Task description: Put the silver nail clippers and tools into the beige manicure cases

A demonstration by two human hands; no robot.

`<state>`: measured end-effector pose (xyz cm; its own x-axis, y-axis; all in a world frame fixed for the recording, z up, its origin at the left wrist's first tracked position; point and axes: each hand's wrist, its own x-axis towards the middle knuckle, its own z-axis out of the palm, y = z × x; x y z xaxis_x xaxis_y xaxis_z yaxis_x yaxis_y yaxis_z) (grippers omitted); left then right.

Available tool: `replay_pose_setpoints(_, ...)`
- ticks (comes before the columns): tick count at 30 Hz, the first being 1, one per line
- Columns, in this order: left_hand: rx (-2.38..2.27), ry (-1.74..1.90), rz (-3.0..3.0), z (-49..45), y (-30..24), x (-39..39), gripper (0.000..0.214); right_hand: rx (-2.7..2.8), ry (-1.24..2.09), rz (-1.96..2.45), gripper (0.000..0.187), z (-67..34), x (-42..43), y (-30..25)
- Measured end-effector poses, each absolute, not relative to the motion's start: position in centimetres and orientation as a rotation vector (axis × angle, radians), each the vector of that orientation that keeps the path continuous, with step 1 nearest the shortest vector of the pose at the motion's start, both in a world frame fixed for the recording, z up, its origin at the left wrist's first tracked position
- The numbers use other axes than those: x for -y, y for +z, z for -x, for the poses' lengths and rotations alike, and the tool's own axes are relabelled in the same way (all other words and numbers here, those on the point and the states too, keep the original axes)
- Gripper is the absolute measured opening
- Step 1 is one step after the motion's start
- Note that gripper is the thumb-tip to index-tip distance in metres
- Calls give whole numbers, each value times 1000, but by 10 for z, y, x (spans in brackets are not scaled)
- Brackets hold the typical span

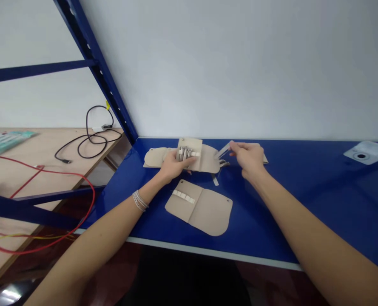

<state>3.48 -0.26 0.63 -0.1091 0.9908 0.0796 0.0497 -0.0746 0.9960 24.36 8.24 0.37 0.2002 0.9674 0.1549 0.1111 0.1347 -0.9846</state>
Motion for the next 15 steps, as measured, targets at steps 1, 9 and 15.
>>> replay_pose_setpoints(1, -1280, 1368, -1199, -35, 6, 2, 35, 1254, 896, 1304, 21, -243, -82, 1)
replay_pose_setpoints(9, -1268, 1511, -1029, -32, 3, -4, 34, 1828, 548, 1478, 19, -235, -66, -2)
replay_pose_setpoints(15, -1264, 1535, -1003, -32, 4, -3, 33, 1993, 209, 1329, 16, -230, -49, 9)
